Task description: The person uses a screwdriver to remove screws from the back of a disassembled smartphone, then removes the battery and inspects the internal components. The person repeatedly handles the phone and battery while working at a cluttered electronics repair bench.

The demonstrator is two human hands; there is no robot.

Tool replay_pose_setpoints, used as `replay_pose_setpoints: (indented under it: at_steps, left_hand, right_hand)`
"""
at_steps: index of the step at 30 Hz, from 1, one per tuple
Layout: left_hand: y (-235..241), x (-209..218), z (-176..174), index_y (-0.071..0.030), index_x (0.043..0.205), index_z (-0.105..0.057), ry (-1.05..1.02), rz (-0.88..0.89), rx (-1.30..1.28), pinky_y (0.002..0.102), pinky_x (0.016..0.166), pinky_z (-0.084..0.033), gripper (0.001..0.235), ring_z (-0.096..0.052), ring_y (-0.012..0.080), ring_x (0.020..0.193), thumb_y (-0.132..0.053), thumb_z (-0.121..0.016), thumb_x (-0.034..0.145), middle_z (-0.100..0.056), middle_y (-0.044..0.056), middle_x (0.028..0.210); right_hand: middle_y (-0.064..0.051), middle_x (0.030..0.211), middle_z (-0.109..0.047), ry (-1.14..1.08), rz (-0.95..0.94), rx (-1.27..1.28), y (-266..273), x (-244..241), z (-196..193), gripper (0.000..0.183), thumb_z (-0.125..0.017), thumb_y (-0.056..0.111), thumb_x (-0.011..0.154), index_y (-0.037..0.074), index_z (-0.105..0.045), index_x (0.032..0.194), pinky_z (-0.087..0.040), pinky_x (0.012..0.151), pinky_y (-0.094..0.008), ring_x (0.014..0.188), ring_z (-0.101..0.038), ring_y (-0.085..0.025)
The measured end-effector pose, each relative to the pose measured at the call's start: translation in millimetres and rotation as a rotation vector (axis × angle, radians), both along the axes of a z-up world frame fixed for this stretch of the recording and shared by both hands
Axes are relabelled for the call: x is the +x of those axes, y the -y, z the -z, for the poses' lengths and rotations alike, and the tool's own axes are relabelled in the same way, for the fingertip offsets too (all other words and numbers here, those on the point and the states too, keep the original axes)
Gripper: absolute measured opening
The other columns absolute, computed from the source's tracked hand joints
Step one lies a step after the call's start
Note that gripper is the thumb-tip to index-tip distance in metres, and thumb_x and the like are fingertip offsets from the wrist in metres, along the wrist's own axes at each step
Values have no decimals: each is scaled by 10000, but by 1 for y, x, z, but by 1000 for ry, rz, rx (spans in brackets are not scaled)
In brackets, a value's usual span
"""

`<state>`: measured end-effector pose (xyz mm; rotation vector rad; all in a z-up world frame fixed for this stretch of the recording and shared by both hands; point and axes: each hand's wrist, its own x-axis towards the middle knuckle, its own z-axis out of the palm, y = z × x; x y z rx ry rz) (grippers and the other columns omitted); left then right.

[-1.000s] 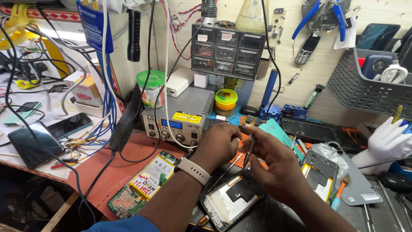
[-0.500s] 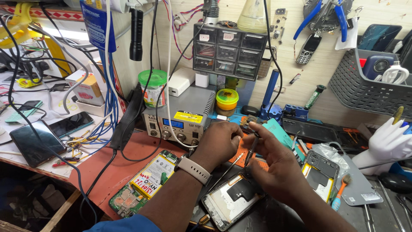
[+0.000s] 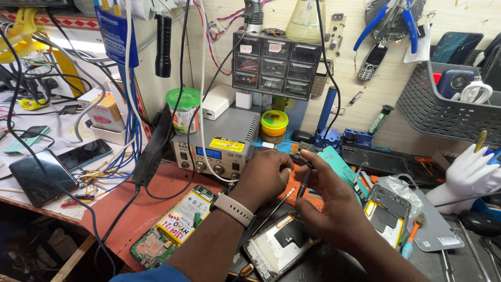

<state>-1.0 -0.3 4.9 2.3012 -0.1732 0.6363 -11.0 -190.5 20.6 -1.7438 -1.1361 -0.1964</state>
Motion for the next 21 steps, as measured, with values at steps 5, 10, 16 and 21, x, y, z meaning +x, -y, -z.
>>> replay_pose_setpoints:
  at_steps: [5, 10, 16, 21]
  left_hand:
    - [2, -2, -1, -68, 904, -759, 27, 8, -6, 407, 821, -587, 99, -735, 286, 883, -110, -699, 837, -757, 128, 934]
    - [2, -3, -3, -75, 907, -757, -41, 6, -5, 399, 817, -590, 103, -742, 261, 866, -107, -686, 840, -760, 110, 929]
    - [0, -1, -2, -81, 896, -764, 3, 28, 26, 402, 798, -591, 116, -740, 263, 847, -161, -712, 829, -760, 111, 908]
    - [5, -21, -15, -90, 885, -761, -177, 160, 168, 404, 766, -588, 399, -736, 260, 822, -483, -769, 814, -748, 102, 865]
  right_hand:
    - [-92, 1132, -671, -321, 108, -88, 2, 1, -1, 823, -645, -26, 842, 150, -346, 1588, -568, 930, -319, 1136, -708, -195]
    - [-76, 1095, -712, -259, 141, -123, -1, -1, -3, 906, -736, 10, 799, 172, -312, 1583, -590, 961, -311, 1065, -758, -179]
    - [-107, 1126, -659, -200, 137, -28, 3, 2, -3, 793, -680, -62, 834, 121, -342, 1527, -538, 951, -363, 1101, -708, -204]
    - [-125, 1067, -629, -202, 199, 300, 22, 22, -13, 800, -647, -52, 873, 67, -271, 1569, -607, 924, -354, 1034, -716, -205]
